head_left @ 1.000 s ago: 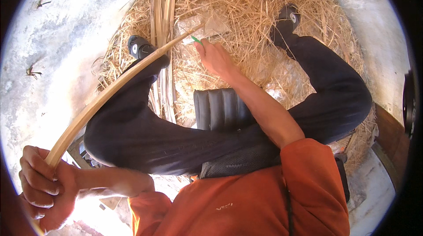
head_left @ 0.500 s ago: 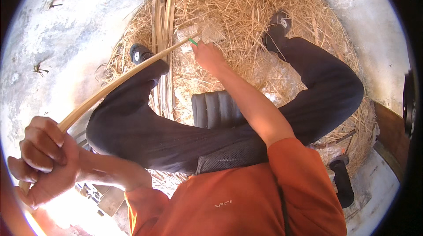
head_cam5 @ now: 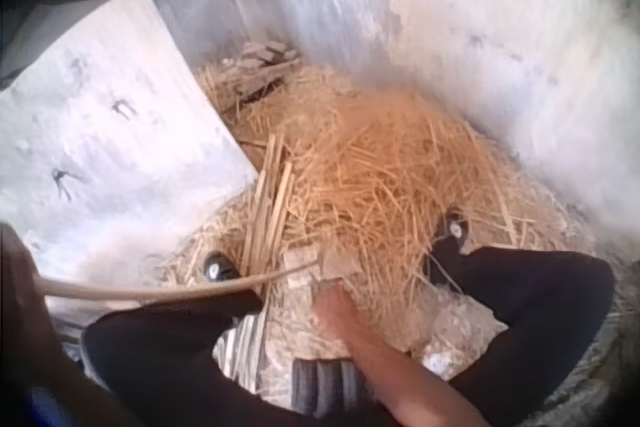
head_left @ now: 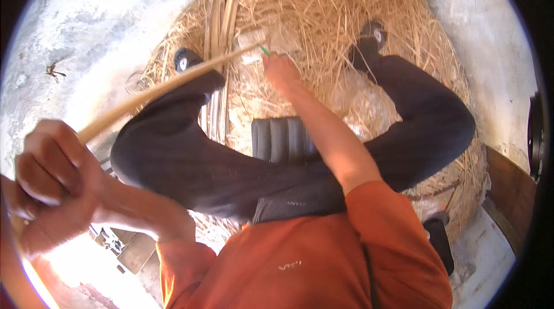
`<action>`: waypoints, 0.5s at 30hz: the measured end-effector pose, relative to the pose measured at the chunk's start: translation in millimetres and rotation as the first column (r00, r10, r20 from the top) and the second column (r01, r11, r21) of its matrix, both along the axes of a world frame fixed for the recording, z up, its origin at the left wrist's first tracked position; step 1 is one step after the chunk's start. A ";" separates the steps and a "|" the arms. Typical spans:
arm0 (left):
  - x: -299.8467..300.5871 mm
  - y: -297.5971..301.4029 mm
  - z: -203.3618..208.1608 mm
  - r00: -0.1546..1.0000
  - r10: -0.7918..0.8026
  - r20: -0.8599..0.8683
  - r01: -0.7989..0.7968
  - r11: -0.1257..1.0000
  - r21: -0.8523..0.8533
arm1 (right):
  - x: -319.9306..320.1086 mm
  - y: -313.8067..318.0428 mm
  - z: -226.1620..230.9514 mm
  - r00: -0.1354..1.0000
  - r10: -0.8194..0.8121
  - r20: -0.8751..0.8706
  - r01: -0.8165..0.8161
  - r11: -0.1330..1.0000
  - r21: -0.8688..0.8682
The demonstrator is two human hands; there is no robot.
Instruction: The person scrapes a piece of bamboo using a knife while sitting on a stool in a room filled with straw.
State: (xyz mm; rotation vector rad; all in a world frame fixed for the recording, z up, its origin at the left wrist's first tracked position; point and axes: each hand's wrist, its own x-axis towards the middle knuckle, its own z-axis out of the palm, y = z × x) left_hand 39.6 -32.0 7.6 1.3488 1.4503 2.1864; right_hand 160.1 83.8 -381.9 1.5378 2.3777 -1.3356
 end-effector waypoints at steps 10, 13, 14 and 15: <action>-3.6 -4.1 -6.1 0.989 -0.138 0.047 0.138 0.990 0.005 | -12.4 20.4 -11.4 0.992 0.017 0.128 -0.020 1.000 0.020; 2.3 -0.7 0.7 0.965 0.260 -0.028 -0.261 0.964 -0.052 | -16.9 17.2 -29.7 0.991 -0.017 0.136 0.011 0.999 0.050; -1.5 -1.9 -1.0 0.959 0.277 -0.060 -0.280 0.959 -0.042 | -14.5 17.3 -35.3 0.990 -0.026 0.138 0.018 0.998 0.056; -5.6 -3.4 -2.6 0.952 0.293 -0.091 -0.297 0.954 -0.032 | -13.7 23.3 -40.7 0.992 0.007 0.125 -0.012 0.999 0.039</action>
